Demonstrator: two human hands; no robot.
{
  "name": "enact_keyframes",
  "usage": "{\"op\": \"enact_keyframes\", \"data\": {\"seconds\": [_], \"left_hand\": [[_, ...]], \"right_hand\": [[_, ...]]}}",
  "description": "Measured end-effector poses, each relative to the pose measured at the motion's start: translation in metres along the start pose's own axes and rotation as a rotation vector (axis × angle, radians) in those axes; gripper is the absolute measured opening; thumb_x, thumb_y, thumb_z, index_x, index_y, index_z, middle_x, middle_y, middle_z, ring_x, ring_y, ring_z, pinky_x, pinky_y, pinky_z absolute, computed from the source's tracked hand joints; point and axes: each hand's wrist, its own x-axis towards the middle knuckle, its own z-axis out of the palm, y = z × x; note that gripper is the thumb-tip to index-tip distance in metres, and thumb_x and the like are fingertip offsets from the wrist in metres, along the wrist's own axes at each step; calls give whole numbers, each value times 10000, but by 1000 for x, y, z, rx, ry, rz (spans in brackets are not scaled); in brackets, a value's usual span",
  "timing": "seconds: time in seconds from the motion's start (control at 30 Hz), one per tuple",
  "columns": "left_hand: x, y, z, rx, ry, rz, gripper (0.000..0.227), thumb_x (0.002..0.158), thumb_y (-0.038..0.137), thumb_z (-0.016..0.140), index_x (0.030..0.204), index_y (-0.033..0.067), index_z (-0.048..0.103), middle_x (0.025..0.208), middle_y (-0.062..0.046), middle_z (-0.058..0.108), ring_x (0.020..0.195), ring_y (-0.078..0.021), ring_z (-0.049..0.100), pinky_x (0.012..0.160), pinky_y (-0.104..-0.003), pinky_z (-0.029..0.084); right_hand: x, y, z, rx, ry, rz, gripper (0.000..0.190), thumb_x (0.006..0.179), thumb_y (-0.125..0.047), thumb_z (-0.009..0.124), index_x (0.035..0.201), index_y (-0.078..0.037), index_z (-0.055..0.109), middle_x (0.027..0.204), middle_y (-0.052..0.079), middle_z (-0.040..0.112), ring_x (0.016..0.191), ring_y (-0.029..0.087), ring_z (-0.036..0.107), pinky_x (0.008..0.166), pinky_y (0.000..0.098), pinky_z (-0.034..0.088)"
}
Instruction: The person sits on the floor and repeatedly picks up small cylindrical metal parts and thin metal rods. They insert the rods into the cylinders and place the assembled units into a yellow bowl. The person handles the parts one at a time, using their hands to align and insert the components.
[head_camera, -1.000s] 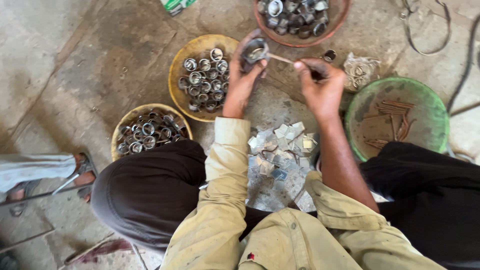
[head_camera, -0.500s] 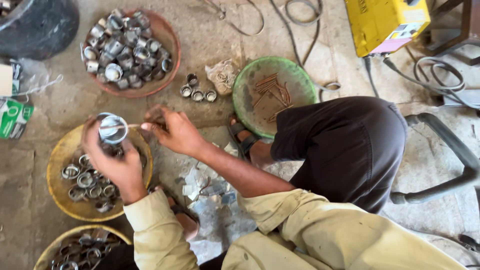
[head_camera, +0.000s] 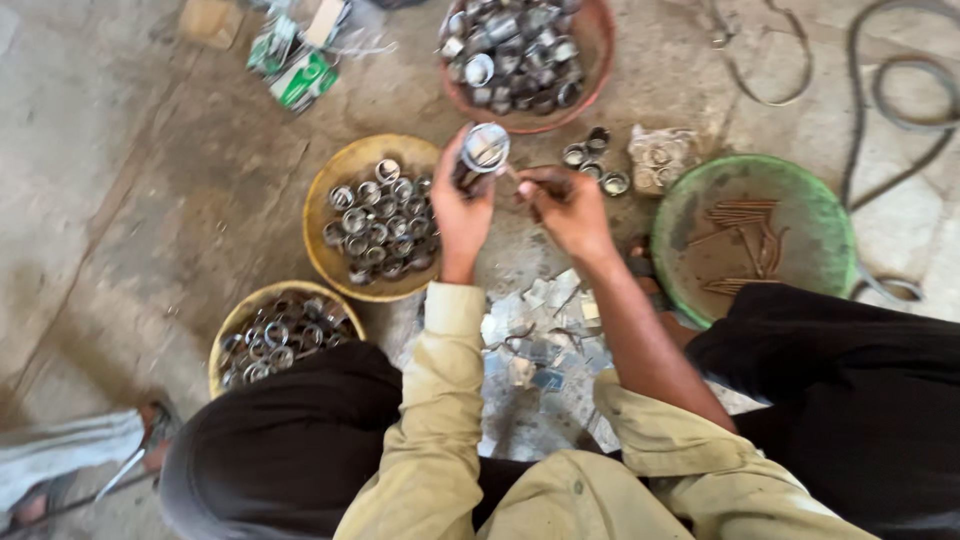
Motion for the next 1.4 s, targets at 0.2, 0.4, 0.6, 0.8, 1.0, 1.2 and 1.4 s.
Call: {"op": "enact_keyframes", "data": {"seconds": [0.2,0.4,0.6,0.8,1.0,1.2,1.4], "left_hand": [[1,-10,0,-209,-11,-83,660,856,-217,696,1461,-22,518,1398,-111,636,1238,-177,652,1075,-324,549],[1,-8,-3,-184,-16,-88,654,851,-242,642,1457,-17,545,1403,-111,634,1255,-180,651,1080,-326,565],[1,-9,-5,-113,-35,-56,682,836,-246,638,1462,10,553,1432,-102,603,1287,-193,643,1103,-329,558],[0,-23,-3,-233,-24,-150,678,849,-238,650,1468,20,552,1410,-104,625,1260,-191,657,1073,-323,582],[-3,-31,-5,-115,-35,-102,700,847,-207,699,1474,72,563,1437,-93,628,1293,-189,649,1098,-320,569],[-9,-41,-4,17,-74,-89,697,830,-115,771,1452,126,568,1456,-124,599,1356,-259,613,1134,-356,541],[-42,-114,-5,366,2,-206,650,697,68,868,1298,94,624,1260,-186,602,1196,-359,603,1044,-417,518]], "right_hand": [[2,0,-7,-102,-16,-74,122,995,-34,693,1083,34,743,837,49,747,688,65,625,601,233,489],[1,-6,-5,-157,-11,-96,107,991,-29,693,1055,42,741,833,62,752,712,70,667,612,226,512],[-1,-13,-3,-211,11,-67,113,993,-34,695,1059,42,747,826,65,754,659,54,634,557,218,477],[1,-12,3,-235,34,-58,127,1007,-41,696,1088,39,752,833,63,758,600,41,584,528,212,453],[9,5,5,-217,32,-2,127,1012,-44,697,1092,41,748,830,60,741,611,43,586,524,216,449],[21,41,10,-162,111,18,107,1018,-37,706,1080,38,661,837,56,741,613,63,596,518,233,452],[28,123,-3,-213,20,119,147,1018,-96,748,1066,24,678,885,70,729,712,99,659,590,243,532]]}}
